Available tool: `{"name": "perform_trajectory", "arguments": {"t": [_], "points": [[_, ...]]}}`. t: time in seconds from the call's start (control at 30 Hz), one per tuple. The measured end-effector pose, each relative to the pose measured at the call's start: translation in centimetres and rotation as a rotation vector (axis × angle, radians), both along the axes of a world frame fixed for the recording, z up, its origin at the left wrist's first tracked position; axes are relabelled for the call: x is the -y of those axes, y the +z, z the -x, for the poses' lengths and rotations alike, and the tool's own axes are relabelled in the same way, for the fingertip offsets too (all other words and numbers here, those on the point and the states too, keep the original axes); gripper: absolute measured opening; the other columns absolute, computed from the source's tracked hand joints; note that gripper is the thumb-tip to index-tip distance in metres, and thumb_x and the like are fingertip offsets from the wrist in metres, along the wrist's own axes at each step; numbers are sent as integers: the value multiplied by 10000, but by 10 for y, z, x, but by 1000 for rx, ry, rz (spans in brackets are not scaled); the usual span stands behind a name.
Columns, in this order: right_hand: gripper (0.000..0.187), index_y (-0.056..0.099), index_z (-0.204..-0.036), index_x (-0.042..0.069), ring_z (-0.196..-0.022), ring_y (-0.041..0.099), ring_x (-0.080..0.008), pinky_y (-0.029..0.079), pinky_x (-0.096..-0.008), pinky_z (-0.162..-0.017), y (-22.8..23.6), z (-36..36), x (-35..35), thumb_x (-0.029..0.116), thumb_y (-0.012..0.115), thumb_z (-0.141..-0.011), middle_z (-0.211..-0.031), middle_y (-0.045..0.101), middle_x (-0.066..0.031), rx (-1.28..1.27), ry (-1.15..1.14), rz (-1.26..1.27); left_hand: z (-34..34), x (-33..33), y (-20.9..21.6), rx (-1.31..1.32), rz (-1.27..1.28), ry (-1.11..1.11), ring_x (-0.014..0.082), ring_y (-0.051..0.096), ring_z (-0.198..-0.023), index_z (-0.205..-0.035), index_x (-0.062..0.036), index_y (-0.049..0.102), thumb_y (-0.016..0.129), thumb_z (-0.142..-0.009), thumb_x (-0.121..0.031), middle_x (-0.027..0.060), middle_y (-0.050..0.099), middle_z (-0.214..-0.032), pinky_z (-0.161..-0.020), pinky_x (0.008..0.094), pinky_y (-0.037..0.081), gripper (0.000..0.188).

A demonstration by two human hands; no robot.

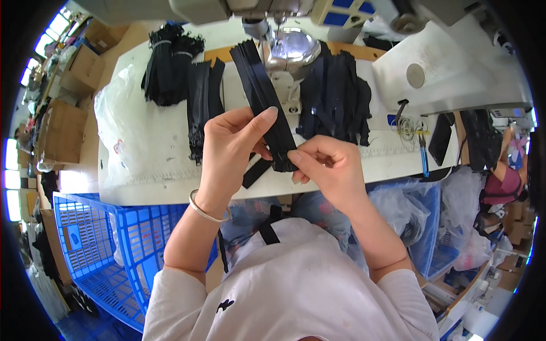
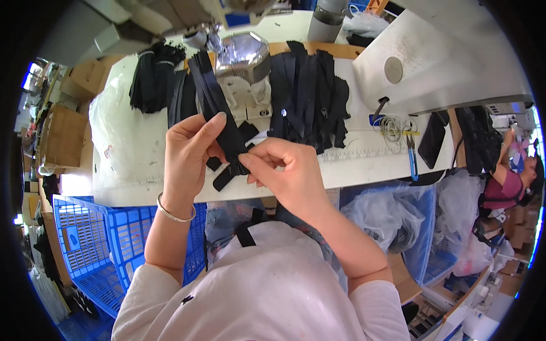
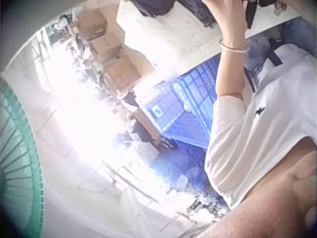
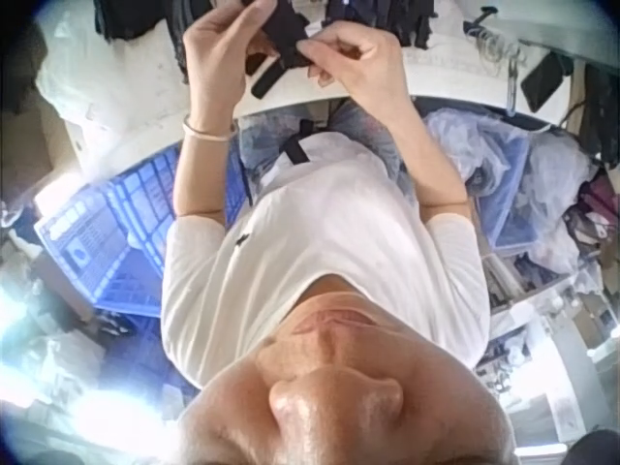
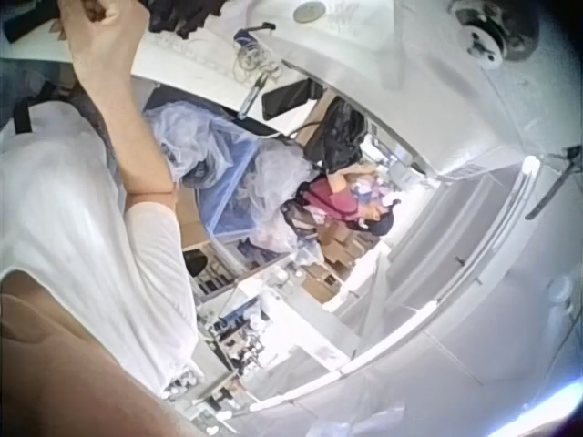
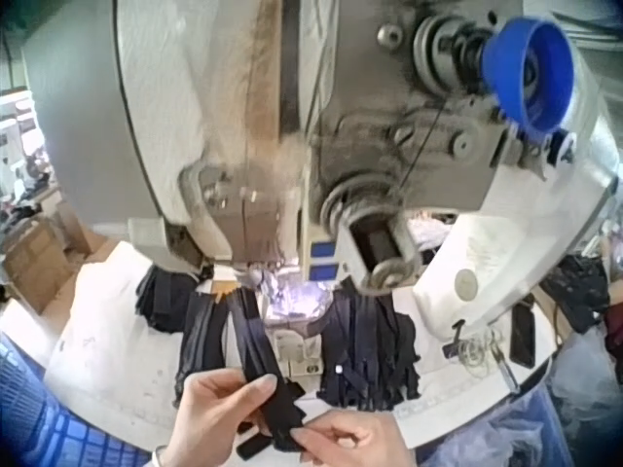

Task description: Assembling and checking black fabric zipper components at a factory workstation.

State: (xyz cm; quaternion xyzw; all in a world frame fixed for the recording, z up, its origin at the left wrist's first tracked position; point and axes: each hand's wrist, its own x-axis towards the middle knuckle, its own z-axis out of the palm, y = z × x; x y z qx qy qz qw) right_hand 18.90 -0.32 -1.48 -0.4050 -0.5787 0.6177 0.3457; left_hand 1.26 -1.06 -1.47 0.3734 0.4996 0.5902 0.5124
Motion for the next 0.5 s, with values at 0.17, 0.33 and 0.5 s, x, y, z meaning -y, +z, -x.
{"name": "perform_trajectory", "arguments": {"t": [0.17, 0.33, 0.5], "points": [[126, 655, -814, -30, -603, 611, -68, 455, -211, -541, 6, 8, 2, 88, 673, -851, -663, 648, -49, 4, -86, -155, 1, -12, 12, 100, -49, -32, 67, 552, -512, -711, 7, 634, 667, -883, -166, 39, 627, -658, -450, 205, 456, 246], [107, 649, -816, -29, -607, 632, -82, 487, -208, -520, 12, 12, -1, 65, 656, -865, -672, 645, -54, 12, -103, -161, 6, -24, 15, 150, -57, -84, 62, 556, -516, -739, 5, 641, 658, -889, -164, 32, 634, -671, -439, 204, 441, 226], [132, 646, -805, -12, -590, 629, -71, 458, -208, -536, 13, 17, -3, 107, 676, -854, -631, 645, -43, -32, -131, -168, 8, -32, 20, 185, -21, -140, 79, 625, -614, -782, -14, 638, 604, -910, -101, 57, 671, -774, -528, 211, 510, 158]]}}
